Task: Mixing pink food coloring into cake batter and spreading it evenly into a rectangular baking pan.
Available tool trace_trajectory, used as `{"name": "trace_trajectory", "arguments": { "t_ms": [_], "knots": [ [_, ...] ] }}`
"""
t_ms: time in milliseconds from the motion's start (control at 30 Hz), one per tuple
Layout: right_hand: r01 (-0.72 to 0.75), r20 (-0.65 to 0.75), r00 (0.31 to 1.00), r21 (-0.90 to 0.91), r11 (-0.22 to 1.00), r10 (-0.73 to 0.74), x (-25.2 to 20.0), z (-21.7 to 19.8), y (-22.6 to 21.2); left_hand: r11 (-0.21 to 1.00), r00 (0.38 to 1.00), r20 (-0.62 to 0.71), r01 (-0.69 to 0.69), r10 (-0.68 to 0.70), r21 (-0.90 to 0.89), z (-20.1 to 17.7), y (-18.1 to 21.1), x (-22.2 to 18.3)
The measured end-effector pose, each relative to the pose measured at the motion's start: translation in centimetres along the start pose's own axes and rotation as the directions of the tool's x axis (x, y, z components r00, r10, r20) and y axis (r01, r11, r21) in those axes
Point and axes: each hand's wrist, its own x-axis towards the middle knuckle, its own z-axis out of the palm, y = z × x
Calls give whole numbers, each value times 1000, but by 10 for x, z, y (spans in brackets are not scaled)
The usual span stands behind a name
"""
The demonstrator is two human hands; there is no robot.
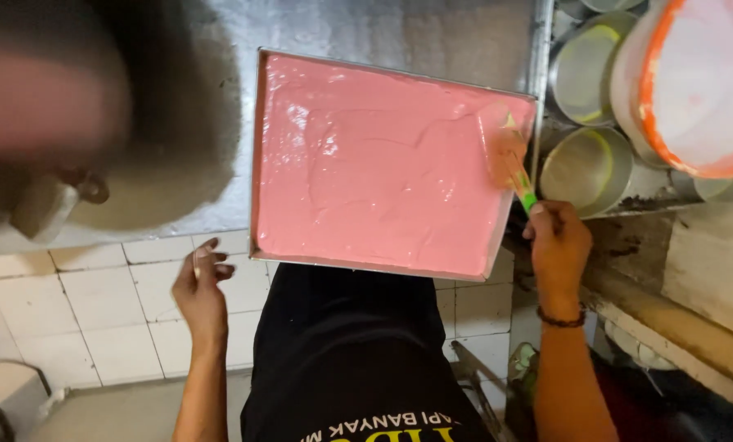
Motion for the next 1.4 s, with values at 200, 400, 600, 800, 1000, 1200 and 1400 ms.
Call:
{"name": "trace_trajectory", "arguments": {
  "t_ms": [200, 400, 600, 800, 1000, 1200, 1400],
  "knots": [
    [-229, 160, 973, 529, 817, 169, -50, 41, -21, 931, 956, 21, -290, 293, 220, 42, 35, -29],
    [-143, 246, 969, 634, 760, -23, -89, 42, -36, 829, 778, 576, -479, 250, 287, 108, 67, -87],
    [489, -109, 851, -190, 851, -513, -58, 2, 18, 834, 847, 453, -448, 279, 323, 97, 48, -91],
    [671, -41, 645, -450, 590, -764, -33, -4, 4, 870, 920, 258, -370, 295, 325, 91, 41, -106],
    [688, -54, 614, -454, 566, -788, -23, -1, 12, 896, 942, 188, -324, 277, 303, 99, 30, -133],
    [748, -58, 589, -336, 572, -806, -8, -3, 19, 911, 952, 151, -300, 267, 282, 107, 12, -153],
    [756, 16, 555, -427, 496, -832, 4, -2, 17, 926, 961, 136, -271, 242, 264, 114, -1, -167]
  ]
}}
